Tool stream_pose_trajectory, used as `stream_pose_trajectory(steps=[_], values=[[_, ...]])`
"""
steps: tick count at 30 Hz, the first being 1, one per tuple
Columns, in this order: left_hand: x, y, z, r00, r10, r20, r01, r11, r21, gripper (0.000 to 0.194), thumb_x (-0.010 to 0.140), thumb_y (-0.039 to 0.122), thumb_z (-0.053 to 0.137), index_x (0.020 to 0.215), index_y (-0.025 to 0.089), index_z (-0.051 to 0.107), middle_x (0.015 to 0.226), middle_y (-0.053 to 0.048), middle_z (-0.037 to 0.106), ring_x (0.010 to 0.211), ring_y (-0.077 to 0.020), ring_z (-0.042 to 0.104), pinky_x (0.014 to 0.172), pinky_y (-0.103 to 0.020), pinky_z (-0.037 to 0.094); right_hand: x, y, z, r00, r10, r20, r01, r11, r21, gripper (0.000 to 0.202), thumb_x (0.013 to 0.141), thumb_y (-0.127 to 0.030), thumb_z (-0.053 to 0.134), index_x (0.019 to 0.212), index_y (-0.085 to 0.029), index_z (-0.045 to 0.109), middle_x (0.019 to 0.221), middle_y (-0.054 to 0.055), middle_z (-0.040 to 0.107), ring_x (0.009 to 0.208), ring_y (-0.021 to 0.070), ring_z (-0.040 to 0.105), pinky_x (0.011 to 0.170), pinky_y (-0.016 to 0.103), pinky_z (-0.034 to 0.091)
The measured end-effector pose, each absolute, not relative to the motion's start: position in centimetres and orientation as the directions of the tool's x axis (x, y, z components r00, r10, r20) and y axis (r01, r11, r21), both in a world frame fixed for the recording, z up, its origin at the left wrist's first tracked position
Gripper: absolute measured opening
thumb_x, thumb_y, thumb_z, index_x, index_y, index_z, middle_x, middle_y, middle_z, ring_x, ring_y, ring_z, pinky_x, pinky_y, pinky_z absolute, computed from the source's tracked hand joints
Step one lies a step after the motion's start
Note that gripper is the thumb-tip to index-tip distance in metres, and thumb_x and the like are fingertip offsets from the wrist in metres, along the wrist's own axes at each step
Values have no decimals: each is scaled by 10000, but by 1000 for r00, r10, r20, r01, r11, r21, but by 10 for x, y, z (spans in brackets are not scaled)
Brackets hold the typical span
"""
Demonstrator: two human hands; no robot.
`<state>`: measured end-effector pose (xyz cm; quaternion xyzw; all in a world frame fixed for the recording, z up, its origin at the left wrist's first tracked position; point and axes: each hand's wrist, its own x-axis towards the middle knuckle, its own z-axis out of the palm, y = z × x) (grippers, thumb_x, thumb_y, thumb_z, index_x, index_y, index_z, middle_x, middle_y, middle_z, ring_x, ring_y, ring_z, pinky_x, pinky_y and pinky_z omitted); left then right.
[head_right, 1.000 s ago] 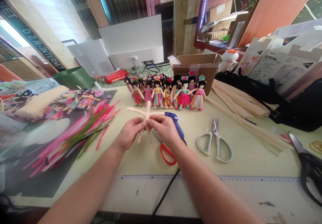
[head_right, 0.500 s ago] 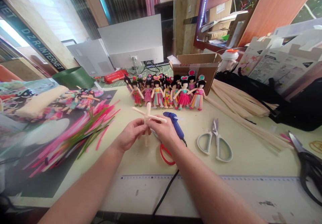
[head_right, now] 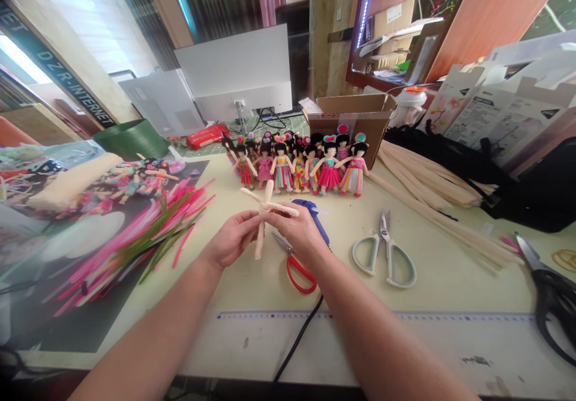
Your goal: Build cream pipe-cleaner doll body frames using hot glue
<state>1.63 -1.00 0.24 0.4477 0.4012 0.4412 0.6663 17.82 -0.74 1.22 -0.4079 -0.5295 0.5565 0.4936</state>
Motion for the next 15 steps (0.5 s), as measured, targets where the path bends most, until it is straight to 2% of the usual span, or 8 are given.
stream_pose_trajectory(steps=[9,15], values=[[12,-12,1,491,857,-158,-346,357,868,254,782,368,704,830,124,655,619,-10,562,535,-86,492,540,-226,349,184,-4,11,-322,945,58,-152,9,-988,223,727,-361,713,772,-146,677,632,-23,537,570,91,397,562,267,319],[11,-14,6,506,843,-183,-344,391,854,232,785,348,687,769,121,645,629,-25,559,579,-107,518,600,-255,391,180,-7,12,-331,943,23,-207,-49,-977,249,696,-397,751,725,-159,686,602,-21,547,541,87,380,535,261,298]])
